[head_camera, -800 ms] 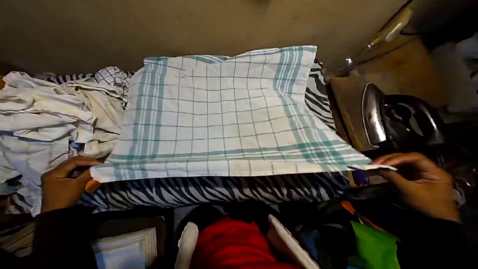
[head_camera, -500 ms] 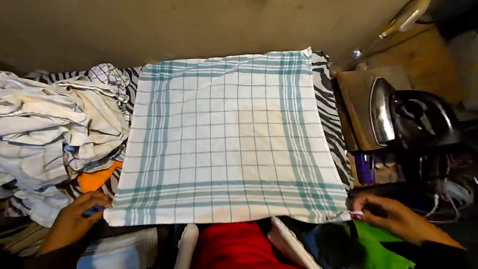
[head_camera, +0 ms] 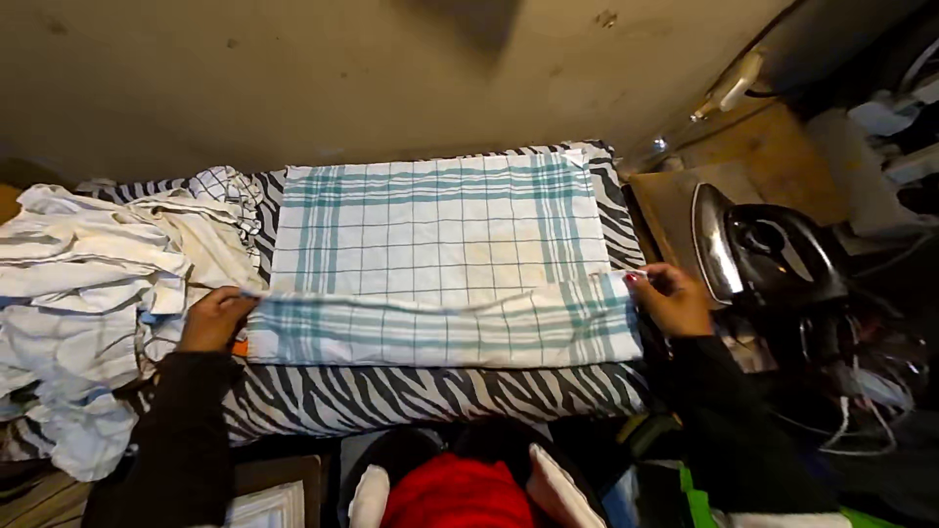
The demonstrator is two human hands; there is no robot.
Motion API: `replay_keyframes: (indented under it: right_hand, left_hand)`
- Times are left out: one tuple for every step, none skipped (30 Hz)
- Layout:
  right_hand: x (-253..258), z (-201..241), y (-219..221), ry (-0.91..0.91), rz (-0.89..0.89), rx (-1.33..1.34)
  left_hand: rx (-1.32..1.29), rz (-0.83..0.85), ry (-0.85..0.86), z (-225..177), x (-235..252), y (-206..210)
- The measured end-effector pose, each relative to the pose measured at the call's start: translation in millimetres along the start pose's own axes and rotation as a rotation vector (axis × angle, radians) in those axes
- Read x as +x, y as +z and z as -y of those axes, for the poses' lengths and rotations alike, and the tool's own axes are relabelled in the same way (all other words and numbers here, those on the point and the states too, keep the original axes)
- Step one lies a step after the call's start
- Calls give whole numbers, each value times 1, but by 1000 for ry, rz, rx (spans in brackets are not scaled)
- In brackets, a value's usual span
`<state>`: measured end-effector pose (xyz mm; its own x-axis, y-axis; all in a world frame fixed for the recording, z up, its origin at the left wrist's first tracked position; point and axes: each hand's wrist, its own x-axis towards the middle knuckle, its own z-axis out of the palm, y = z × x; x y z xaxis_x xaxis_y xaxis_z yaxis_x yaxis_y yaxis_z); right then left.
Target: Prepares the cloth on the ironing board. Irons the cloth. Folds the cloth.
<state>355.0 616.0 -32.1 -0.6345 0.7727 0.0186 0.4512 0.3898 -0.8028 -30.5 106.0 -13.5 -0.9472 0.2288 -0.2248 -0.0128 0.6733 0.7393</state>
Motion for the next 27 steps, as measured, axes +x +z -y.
replay_keyframes:
  right_hand:
    - [6, -4, 9, 32, 5, -52]
    - [9, -6, 15, 67, 32, -110]
    - [12, -6, 18, 100, 61, -172]
    - [14, -6, 18, 118, 84, -217]
    - [15, -4, 17, 124, 98, -241]
    - [16, -2, 16, 106, 86, -229]
    - [15, -2, 15, 59, 38, -186]
    - [16, -1, 15, 12, -24, -125]
    - [19, 1, 16, -16, -88, -65]
    - [24, 3, 18, -14, -129, -34]
    - [27, 4, 21, 12, -135, -51]
    - [30, 5, 23, 60, -97, -92]
    - [33, 6, 25, 113, -33, -133]
    - [35, 5, 27, 155, 25, -168]
    - [35, 4, 28, 181, 54, -202]
    - [32, 5, 26, 193, 71, -248]
    - [26, 8, 23, 201, 98, -311]
    - [15, 11, 21, 211, 126, -377]
    - [2, 14, 22, 226, 135, -426]
    - [-12, 16, 24, 244, 119, -455]
    - [-24, 20, 28, 275, 89, -469]
    - [-34, 23, 31, 305, 54, -475]
    - [-42, 25, 34, 332, 22, -486]
    - [-47, 26, 36, 352, 4, -494]
    - [-50, 25, 39, 354, -9, -497]
    - [-51, 23, 41, 351, -17, -496]
    - [-51, 22, 42, 344, -26, -493]
  left_hand:
    - [24, 26, -33, 2, 10, 6]
    - [44, 57, -49, 3, 17, 9]
    - [60, 84, -62, 0, 19, 12]
    - [79, 96, -67, -4, 18, 14]
    - [73, 111, -76, -11, 15, 14]
    - [73, 118, -75, -14, 13, 14]
    - [76, 104, -55, -12, 13, 13]
    - [71, 69, -34, -5, 16, 14]
    - [53, 18, -23, 4, 20, 16]
    - [32, -32, -20, 12, 24, 19]
    - [17, -61, -23, 16, 26, 22]
    - [19, -71, -24, 16, 27, 25]
    - [23, -69, -28, 14, 28, 27]
    - [31, -64, -26, 14, 29, 29]
    - [49, -51, -23, 14, 30, 30]
    - [63, -32, -20, 12, 26, 29]
    - [88, -21, -9, 10, 20, 28]
    - [127, -16, 11, 12, 11, 26]
    - [180, -13, 31, 16, 3, 23]
    - [230, -2, 25, 18, -5, 20]
    - [274, 16, 4, 19, -11, 18]
    - [311, 37, -25, 19, -17, 17]
    - [330, 55, -56, 18, -21, 17]
    - [336, 71, -87, 16, -24, 17]
    - [329, 91, -121, 15, -25, 18]
    - [312, 112, -151, 12, -25, 18]
    - [295, 124, -173, 10, -24, 19]
